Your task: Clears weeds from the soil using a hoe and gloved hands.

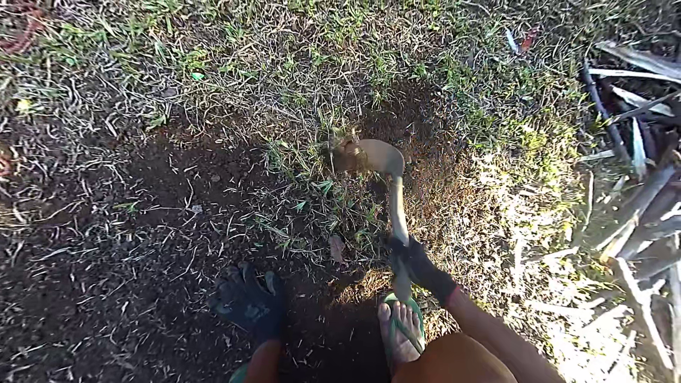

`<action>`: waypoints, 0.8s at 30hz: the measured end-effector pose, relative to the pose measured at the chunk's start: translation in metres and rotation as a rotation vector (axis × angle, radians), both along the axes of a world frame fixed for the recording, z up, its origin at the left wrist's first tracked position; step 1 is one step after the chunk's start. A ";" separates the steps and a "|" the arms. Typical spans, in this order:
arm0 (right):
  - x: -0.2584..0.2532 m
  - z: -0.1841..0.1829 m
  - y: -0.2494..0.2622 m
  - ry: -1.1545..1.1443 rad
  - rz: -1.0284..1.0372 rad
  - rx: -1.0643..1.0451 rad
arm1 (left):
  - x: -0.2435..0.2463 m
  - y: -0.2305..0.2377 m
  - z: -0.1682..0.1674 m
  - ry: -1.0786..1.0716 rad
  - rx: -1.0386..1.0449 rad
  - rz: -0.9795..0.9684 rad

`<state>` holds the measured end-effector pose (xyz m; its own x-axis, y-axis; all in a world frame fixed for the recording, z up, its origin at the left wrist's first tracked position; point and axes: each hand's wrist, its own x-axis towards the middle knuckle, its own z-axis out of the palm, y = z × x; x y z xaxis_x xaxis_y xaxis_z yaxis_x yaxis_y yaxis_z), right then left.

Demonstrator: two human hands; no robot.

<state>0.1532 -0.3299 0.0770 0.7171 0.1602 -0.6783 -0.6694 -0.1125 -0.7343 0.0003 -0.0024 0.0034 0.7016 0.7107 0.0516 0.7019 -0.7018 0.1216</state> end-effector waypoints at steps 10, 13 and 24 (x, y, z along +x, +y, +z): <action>0.049 0.007 0.005 -0.216 -0.628 0.254 | -0.004 0.000 -0.001 0.009 -0.006 -0.007; -0.015 -0.004 0.007 -0.016 -0.223 0.059 | -0.004 0.001 -0.004 -0.004 0.019 -0.018; 0.030 0.021 -0.013 -0.166 -0.636 0.214 | -0.005 0.002 -0.007 -0.011 0.030 -0.017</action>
<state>0.1827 -0.3432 0.0979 0.8079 -0.2075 -0.5516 -0.4340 0.4237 -0.7951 -0.0048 -0.0007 -0.0036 0.7131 0.6964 0.0805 0.6882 -0.7173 0.1084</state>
